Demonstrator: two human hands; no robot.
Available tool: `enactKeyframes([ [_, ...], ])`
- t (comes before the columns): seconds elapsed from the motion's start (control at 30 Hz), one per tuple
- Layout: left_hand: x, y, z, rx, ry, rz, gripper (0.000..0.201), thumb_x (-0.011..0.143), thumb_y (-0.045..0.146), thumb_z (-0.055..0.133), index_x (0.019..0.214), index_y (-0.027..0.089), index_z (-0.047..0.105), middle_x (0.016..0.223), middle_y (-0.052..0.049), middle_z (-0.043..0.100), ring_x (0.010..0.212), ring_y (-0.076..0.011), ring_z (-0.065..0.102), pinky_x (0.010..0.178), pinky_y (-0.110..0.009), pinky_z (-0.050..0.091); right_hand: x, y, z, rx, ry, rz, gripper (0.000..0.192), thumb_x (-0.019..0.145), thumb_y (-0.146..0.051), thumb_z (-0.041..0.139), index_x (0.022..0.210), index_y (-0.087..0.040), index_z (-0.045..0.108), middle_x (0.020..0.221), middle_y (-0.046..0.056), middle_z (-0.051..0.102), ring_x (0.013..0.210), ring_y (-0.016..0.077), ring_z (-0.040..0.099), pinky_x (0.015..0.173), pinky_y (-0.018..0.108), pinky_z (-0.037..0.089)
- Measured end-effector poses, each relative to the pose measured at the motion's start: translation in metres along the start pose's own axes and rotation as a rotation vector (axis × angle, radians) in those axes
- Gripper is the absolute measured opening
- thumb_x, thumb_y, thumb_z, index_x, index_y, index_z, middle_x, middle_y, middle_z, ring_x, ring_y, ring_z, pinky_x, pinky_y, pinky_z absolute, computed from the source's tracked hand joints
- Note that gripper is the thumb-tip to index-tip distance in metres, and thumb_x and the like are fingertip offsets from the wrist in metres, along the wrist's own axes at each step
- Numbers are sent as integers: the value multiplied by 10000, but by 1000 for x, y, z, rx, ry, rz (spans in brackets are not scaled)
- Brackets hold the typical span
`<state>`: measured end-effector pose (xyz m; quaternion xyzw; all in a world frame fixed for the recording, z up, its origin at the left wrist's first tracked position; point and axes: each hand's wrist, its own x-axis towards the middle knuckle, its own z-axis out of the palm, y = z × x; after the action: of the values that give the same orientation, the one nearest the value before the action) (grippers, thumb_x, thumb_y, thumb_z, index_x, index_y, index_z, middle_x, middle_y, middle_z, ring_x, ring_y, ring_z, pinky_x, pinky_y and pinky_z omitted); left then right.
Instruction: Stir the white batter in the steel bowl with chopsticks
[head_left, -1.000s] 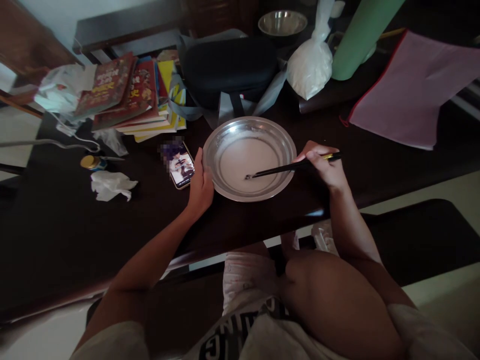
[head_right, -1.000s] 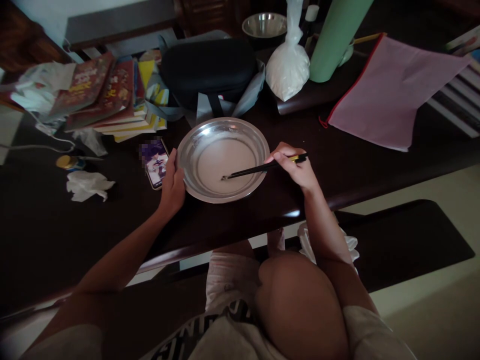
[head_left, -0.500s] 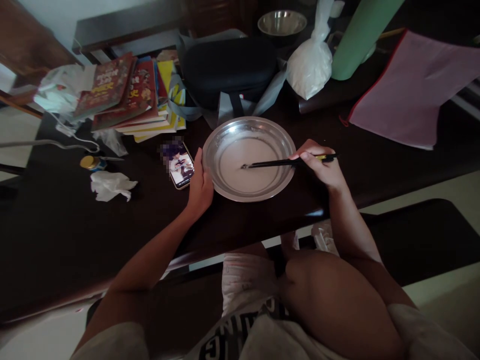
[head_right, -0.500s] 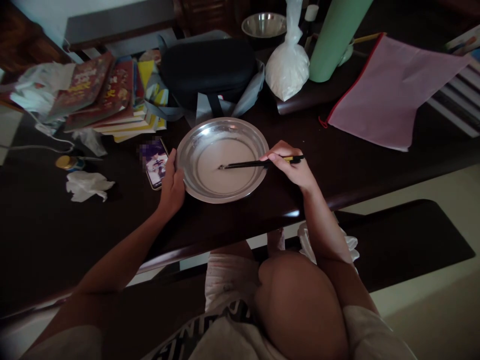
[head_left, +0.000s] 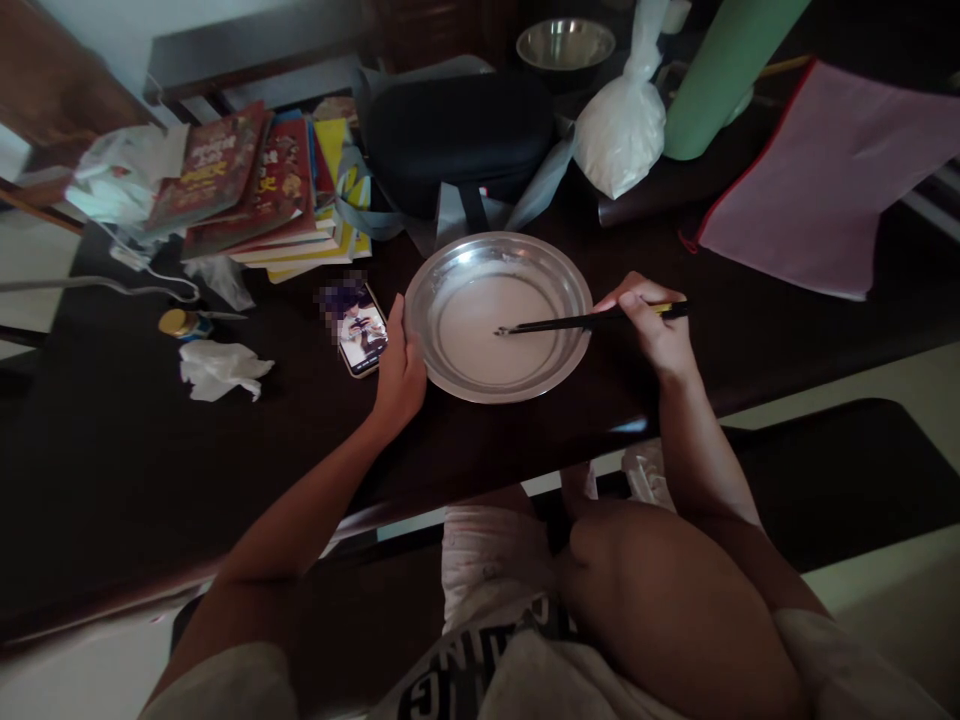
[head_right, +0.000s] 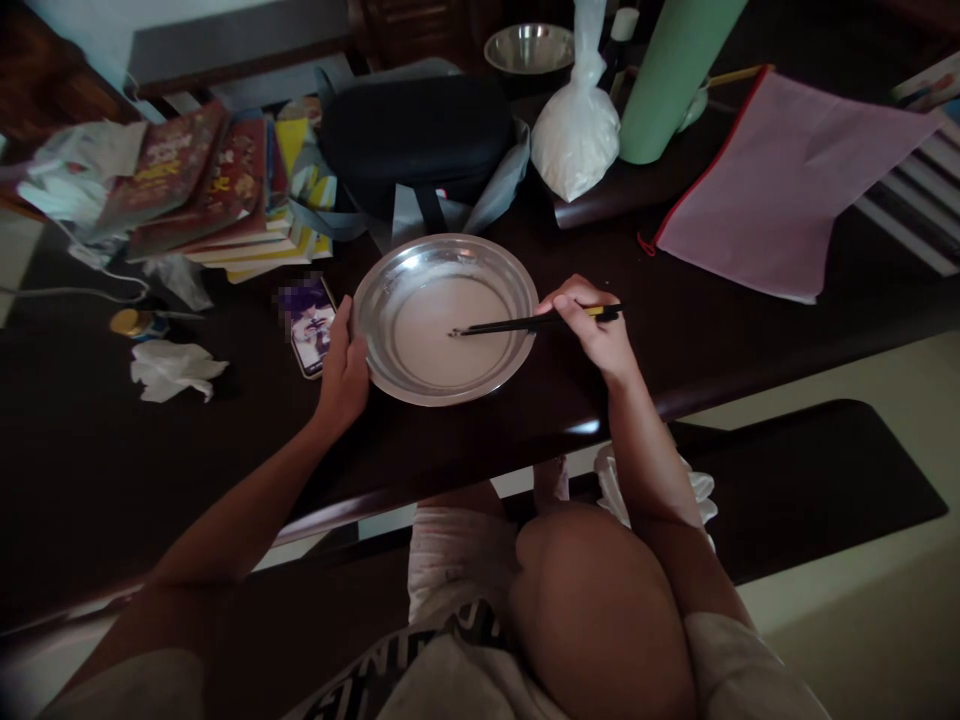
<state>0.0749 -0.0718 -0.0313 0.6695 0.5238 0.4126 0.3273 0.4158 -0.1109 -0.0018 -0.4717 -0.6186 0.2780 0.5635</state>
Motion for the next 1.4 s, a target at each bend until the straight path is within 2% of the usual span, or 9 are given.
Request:
enactKeyframes([
  [0.2,0,0,0,1,12,-10,669,976,615,469,1549,279,393,1660,-72,350,1552,-282,292,1304,-463,177,0,-3,0,16,-177,49,229,929,-452,650,845,-308,808,827,7,737,815,176,677,780,356,518],
  [0.4,0,0,0,-9,6,6,676,976,617,463,1551,270,387,1662,-79,345,1551,-282,295,1304,-462,176,-1,-1,0,6,10,29,269,924,-490,641,810,-301,794,781,9,729,782,191,680,778,385,538],
  [0.6,0,2,0,1,10,-14,686,973,621,468,1553,263,386,1661,-84,346,1557,-289,277,1305,-479,161,-1,-1,-1,2,-199,23,194,942,-408,643,907,-313,808,877,6,761,894,190,697,851,371,536],
  [0.7,0,2,0,-2,13,-14,683,972,620,470,1550,264,392,1657,-82,353,1555,-285,285,1305,-479,161,0,0,0,-12,-121,-2,189,938,-412,647,899,-309,801,895,8,772,927,194,707,885,374,544],
  [0.8,0,0,0,-11,8,1,679,969,621,478,1547,275,398,1662,-75,345,1553,-278,291,1305,-469,163,0,0,1,66,-6,14,222,930,-461,643,867,-304,786,792,-3,743,775,176,712,786,363,572],
  [0.9,1,-1,0,-16,8,-2,669,968,615,487,1543,285,401,1662,-65,348,1555,-274,286,1306,-466,149,0,-1,2,104,-70,53,237,922,-490,644,880,-301,782,767,-5,735,726,168,715,755,355,587],
  [1.0,0,0,0,-12,9,-9,663,972,606,486,1542,279,401,1656,-69,359,1557,-272,282,1307,-464,143,0,-2,2,31,-144,67,234,921,-483,651,903,-294,788,863,12,769,857,186,730,856,370,584],
  [1.17,0,1,-1,-11,-6,-1,668,974,598,485,1549,271,387,1666,-77,337,1559,-275,274,1307,-460,146,1,-2,1,7,32,35,267,922,-508,635,878,-288,779,793,5,749,781,186,721,833,382,584],
  [1.4,0,2,0,-15,2,-18,658,974,589,494,1544,276,391,1666,-76,337,1556,-280,281,1307,-467,144,0,-4,4,-29,-139,67,257,911,-501,652,874,-289,793,885,17,776,892,197,714,865,377,577],
])
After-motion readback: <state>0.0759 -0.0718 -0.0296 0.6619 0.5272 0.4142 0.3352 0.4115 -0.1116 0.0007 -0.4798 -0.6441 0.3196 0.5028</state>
